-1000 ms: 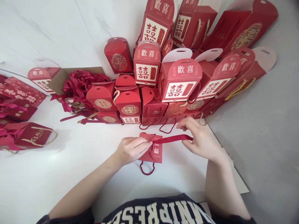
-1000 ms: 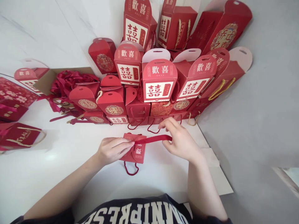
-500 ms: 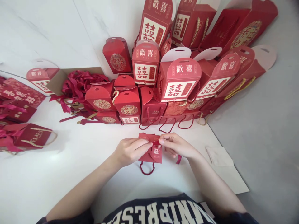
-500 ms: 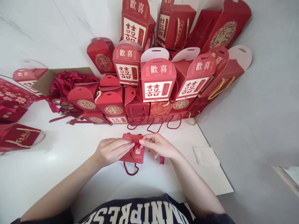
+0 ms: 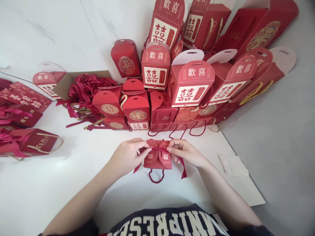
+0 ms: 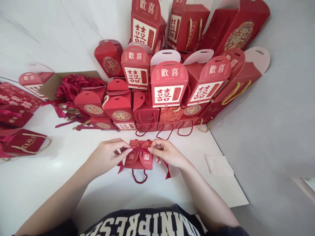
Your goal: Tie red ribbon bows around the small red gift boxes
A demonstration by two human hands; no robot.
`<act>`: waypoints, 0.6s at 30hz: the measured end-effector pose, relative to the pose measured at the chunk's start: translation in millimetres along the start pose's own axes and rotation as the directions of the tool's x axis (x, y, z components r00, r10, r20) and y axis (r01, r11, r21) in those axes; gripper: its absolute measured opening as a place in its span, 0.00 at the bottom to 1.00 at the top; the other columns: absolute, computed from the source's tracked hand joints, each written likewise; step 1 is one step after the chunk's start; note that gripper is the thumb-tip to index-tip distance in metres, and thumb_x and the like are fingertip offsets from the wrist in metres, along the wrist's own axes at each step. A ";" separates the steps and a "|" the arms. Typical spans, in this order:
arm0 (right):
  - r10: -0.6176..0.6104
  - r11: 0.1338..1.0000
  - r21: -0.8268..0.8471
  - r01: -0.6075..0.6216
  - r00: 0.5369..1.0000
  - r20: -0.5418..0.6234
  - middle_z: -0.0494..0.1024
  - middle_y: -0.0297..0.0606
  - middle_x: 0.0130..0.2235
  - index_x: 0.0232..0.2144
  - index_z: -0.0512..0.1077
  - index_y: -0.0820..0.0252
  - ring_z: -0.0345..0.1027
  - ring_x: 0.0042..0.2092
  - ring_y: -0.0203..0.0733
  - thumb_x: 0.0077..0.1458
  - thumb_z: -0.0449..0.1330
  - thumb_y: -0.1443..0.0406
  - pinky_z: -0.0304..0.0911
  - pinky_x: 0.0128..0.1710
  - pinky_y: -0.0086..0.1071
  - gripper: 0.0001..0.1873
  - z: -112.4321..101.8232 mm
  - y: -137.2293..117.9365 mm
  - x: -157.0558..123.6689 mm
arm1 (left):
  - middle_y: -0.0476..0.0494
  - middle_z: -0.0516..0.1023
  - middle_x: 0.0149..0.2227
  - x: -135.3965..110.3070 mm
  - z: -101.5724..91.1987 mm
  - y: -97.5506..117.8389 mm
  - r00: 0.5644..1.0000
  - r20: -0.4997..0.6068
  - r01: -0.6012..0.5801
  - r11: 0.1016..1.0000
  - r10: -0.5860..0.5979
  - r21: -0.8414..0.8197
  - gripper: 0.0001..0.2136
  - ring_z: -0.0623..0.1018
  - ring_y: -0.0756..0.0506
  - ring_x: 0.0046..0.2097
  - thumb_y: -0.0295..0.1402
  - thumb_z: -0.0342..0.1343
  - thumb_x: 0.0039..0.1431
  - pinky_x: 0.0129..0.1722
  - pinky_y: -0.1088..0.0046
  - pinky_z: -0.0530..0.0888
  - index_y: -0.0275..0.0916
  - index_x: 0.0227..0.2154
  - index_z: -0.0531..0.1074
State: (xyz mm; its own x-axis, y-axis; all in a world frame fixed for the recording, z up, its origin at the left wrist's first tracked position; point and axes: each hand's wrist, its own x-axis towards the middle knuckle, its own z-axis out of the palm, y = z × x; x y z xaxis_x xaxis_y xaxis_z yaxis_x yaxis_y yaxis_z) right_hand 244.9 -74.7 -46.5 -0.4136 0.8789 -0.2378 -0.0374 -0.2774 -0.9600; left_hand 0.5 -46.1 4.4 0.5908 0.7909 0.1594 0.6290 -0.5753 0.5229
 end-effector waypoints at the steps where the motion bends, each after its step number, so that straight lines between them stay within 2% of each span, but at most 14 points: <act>1: -0.008 1.000 -0.009 0.008 1.000 0.003 0.70 0.27 0.19 0.26 0.65 0.60 0.62 0.20 0.30 0.56 0.61 0.53 0.59 0.22 0.25 0.17 -0.3 -0.4 -0.3 | 0.50 0.78 0.30 0.4 -3.8 0.0 0.998 0.051 0.047 0.997 -0.044 -0.062 0.07 0.76 0.51 0.28 0.34 0.54 0.61 0.27 0.78 0.72 0.40 0.31 0.75; 4: -0.026 0.999 -0.035 0.027 0.999 0.020 0.70 0.28 0.20 0.26 0.65 0.60 0.63 0.21 0.31 0.57 0.60 0.54 0.60 0.24 0.26 0.17 -0.8 -1.7 -1.6 | 0.51 0.76 0.26 2.0 -12.1 -1.4 0.964 0.229 0.182 0.960 -0.133 -0.211 0.10 0.73 0.52 0.26 0.36 0.53 0.61 0.24 0.79 0.69 0.39 0.27 0.74; 8: -0.052 0.997 -0.061 0.055 0.997 0.053 0.71 0.29 0.21 0.25 0.64 0.59 0.64 0.23 0.32 0.58 0.60 0.55 0.59 0.27 0.28 0.17 -2.2 -3.4 -3.6 | 0.52 0.72 0.22 5.1 -17.3 -6.5 0.884 0.433 0.313 0.913 -0.178 -0.263 0.14 0.69 0.53 0.24 0.40 0.53 0.61 0.23 0.79 0.64 0.37 0.25 0.72; 13: -0.076 0.985 -0.150 0.089 0.993 0.090 0.75 0.33 0.25 0.25 0.66 0.60 0.69 0.30 0.36 0.60 0.58 0.55 0.63 0.35 0.32 0.17 -11.2 -5.9 -6.2 | 0.51 0.70 0.23 11.2 -18.5 -21.9 0.836 0.539 0.333 0.876 -0.103 -0.348 0.15 0.67 0.52 0.26 0.42 0.54 0.59 0.26 0.78 0.64 0.35 0.24 0.72; 18: -0.034 0.980 -0.190 0.058 0.991 0.128 0.76 0.35 0.27 0.27 0.69 0.61 0.70 0.31 0.38 0.59 0.59 0.54 0.64 0.37 0.32 0.16 -20.6 -6.2 -4.8 | 0.48 0.72 0.25 16.5 -16.0 -40.6 0.773 0.633 0.381 0.821 -0.031 -0.425 0.16 0.69 0.50 0.28 0.43 0.54 0.58 0.30 0.77 0.66 0.34 0.26 0.73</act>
State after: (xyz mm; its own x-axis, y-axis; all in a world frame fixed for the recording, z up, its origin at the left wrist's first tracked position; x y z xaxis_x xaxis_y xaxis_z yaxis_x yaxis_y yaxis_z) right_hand 265.8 -69.1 -42.4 -0.5254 0.8307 -0.1842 0.1121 -0.1470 -0.9828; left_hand -23.3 -6.2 -0.8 0.7571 0.4977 -0.4233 0.5271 -0.0826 0.8458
